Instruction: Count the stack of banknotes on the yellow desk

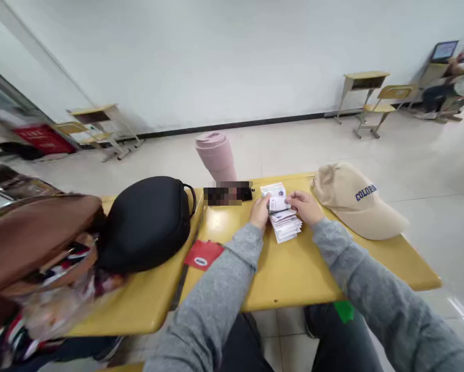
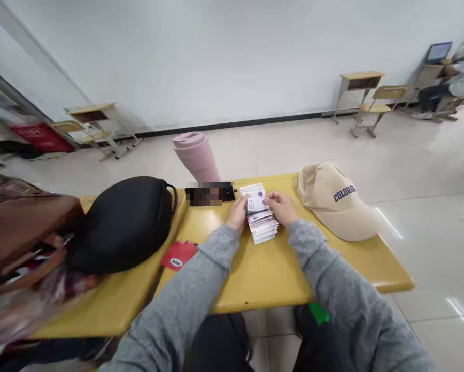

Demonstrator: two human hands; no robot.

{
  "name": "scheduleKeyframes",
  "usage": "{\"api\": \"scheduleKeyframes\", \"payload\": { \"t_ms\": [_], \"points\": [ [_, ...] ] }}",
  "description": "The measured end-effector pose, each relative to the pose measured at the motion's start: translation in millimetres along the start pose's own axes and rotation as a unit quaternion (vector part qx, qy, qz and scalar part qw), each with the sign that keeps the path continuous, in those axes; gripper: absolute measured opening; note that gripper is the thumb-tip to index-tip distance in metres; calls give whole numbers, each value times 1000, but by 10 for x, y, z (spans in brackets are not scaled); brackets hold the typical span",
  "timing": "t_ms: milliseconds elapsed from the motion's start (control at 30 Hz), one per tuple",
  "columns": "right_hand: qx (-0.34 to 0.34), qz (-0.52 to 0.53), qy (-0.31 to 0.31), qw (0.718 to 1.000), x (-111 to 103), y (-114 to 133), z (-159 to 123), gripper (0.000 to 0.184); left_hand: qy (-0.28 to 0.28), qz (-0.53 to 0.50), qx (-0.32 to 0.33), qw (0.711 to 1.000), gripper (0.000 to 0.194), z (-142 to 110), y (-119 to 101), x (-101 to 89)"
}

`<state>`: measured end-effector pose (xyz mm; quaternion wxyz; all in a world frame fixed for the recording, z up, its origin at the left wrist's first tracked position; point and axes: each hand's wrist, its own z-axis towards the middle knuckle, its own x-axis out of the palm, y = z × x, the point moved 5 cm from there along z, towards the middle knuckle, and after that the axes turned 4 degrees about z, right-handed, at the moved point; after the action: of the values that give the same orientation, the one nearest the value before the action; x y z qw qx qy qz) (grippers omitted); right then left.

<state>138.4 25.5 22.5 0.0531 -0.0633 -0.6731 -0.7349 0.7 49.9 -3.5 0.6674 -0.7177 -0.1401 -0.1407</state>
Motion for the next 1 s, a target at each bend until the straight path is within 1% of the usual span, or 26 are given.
{"api": "scheduleKeyframes", "payload": {
  "t_ms": [133,467,867,1000],
  "points": [
    [-10,-8,4,1000,-9,-17,13,21,-2,1,-6,1000,37,-23,-3,-2],
    [-13,-6,12,1000,11,-14,-9,34,-3,-12,-2,1000,31,-6,13,-7],
    [-15,-7,10,1000,24,40,-25,36,-3,-18,-5,1000,32,-38,-18,6],
    [-15,-1,13,1000,26,20,-18,36,-4,-12,-5,1000,32,-33,-5,-4]
  ]
}}
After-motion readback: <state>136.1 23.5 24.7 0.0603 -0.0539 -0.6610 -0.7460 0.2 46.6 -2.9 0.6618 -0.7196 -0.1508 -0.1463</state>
